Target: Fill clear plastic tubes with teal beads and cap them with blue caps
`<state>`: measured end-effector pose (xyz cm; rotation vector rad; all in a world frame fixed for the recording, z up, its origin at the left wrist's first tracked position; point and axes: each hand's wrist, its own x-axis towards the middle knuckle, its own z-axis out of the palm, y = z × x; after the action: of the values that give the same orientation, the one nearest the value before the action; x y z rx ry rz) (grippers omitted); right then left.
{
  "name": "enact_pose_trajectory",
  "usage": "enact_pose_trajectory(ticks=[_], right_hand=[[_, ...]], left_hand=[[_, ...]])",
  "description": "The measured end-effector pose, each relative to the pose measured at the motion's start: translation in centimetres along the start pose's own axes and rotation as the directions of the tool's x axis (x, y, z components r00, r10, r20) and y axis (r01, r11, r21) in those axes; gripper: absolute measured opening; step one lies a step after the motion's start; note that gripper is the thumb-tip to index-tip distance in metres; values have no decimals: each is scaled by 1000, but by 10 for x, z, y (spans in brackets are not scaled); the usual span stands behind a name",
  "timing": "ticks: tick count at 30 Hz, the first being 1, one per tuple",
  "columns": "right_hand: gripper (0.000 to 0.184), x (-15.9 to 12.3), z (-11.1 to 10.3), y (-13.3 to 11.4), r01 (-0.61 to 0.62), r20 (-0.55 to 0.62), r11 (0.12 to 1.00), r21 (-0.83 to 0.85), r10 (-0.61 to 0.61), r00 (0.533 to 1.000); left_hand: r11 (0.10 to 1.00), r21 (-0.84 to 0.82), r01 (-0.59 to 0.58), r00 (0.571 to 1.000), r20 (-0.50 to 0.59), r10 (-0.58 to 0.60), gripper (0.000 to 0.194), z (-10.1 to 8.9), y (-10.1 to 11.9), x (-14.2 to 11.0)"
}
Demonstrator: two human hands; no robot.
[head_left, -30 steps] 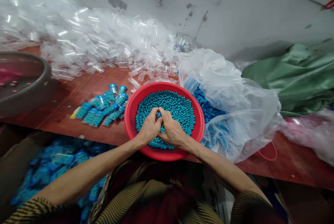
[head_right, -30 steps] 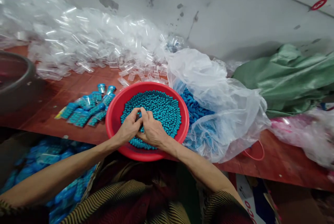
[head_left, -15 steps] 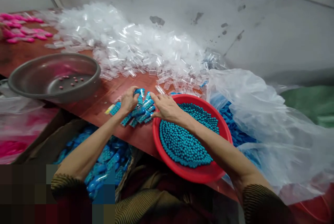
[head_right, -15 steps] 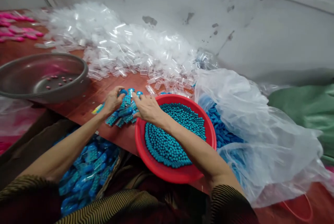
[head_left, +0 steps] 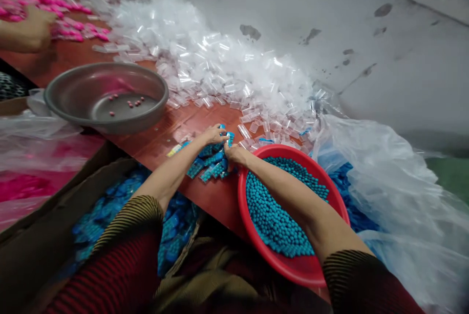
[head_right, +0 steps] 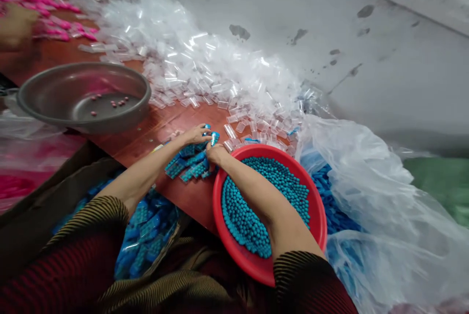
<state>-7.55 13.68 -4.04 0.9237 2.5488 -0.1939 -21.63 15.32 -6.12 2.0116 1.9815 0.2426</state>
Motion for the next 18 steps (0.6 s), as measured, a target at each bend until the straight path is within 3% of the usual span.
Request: enact_pose_trajectory(ticks=[3,8,13,18], right_hand=[[99,-5,-4,-8,33,38,996,-78,-31,999],[83,-20,-7,-36,165,43,978,-127,-161,986],[66,-25,3,-78,306,6,940,-151,-309,951],[69,-35,16,-130,414,-91,896,-158,-431,898]], left_hand=[[999,10,-53,998,20,53,41,3,-6,-10],[999,18,-52,999,13,52,38,4,-22,-55],[998,43,-45,999,-2,45,41,2,-49,-115],[998,-11,68,997,-40,-69,42,0,-72,-190]])
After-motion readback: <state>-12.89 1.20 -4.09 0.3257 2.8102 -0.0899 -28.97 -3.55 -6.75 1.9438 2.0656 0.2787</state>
